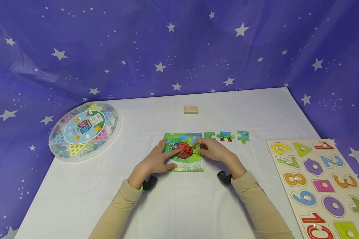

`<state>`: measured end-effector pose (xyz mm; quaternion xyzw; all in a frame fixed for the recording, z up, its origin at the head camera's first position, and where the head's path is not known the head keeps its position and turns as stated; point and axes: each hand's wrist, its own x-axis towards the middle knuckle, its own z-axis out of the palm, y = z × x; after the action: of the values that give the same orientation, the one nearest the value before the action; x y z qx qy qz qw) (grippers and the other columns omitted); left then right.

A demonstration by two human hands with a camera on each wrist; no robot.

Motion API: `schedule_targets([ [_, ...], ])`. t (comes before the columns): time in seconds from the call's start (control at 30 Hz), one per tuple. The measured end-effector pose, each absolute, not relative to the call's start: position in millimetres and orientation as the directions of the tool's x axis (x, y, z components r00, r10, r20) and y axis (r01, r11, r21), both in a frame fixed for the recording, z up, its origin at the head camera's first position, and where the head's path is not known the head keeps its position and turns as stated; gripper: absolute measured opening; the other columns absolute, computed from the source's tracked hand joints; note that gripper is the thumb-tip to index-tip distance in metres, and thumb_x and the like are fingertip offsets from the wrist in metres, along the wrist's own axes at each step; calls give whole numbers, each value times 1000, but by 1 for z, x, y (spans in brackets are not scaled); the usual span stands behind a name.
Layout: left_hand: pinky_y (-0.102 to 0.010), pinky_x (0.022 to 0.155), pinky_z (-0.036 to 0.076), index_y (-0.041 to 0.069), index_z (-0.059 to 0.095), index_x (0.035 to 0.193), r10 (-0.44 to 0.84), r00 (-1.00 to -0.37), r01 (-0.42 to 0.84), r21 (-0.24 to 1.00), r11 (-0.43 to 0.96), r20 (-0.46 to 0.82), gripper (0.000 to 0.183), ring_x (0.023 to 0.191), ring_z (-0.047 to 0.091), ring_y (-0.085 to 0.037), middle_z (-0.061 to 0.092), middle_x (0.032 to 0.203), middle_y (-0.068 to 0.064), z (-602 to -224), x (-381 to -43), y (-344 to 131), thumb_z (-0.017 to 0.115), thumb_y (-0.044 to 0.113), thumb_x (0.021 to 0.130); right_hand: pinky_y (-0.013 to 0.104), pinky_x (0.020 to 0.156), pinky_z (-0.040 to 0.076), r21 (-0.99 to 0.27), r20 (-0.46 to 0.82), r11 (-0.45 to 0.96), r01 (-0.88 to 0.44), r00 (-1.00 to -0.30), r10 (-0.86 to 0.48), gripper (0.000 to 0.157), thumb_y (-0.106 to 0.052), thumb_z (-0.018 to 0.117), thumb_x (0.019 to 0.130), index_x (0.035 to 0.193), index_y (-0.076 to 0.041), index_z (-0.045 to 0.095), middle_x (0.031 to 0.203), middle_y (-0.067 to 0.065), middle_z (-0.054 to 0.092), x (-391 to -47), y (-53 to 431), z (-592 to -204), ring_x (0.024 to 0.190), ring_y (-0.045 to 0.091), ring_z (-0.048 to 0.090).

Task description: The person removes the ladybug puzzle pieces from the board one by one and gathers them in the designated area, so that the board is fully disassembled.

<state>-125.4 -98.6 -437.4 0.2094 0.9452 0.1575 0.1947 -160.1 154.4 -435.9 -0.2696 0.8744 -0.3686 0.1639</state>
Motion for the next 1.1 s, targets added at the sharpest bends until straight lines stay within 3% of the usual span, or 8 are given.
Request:
schedule_targets([
  [0.27,-41,108,6,36,35,139,460,-835,335,385,860,-301,59,135,-4,-33,-8,147,-23,-437,-126,-98,56,48,85,29,52,44,-837,-61,477,-269,-820,-569,20,-7,59,88,107,-10,55,80,8,59,-160,160,-439,61,24,53],
  [0.47,-42,108,6,35,36,139,467,-834,335,402,852,-294,59,135,-4,-33,-8,147,-23,-435,-125,-97,58,46,85,28,52,40,-798,-68,522,-300,-817,-573,17,-5,59,86,102,-6,55,75,4,55,-159,158,-438,60,16,47],
  [0.8,-48,106,7,33,35,140,438,-848,320,370,872,-299,59,133,-4,-41,-6,146,-26,-434,-122,-89,56,45,86,29,61,42,-664,-133,653,-365,-802,-583,44,-16,75,75,112,-3,54,78,1,52,-155,148,-437,69,13,49],
  [0.97,-51,105,12,24,41,138,393,-883,305,322,896,-257,59,131,3,-45,7,146,-27,-433,-120,-73,48,54,87,29,61,41,-643,-146,670,-371,-800,-582,41,-14,75,74,109,-4,55,77,2,51,-155,144,-436,68,14,48],
  [1.1,-49,101,25,20,44,134,341,-919,298,217,930,-199,61,128,17,-47,25,141,-27,-434,-120,-55,49,57,85,29,61,41,-639,-150,674,-371,-799,-582,40,-14,76,74,107,-4,56,77,1,52,-155,143,-435,68,13,48],
])
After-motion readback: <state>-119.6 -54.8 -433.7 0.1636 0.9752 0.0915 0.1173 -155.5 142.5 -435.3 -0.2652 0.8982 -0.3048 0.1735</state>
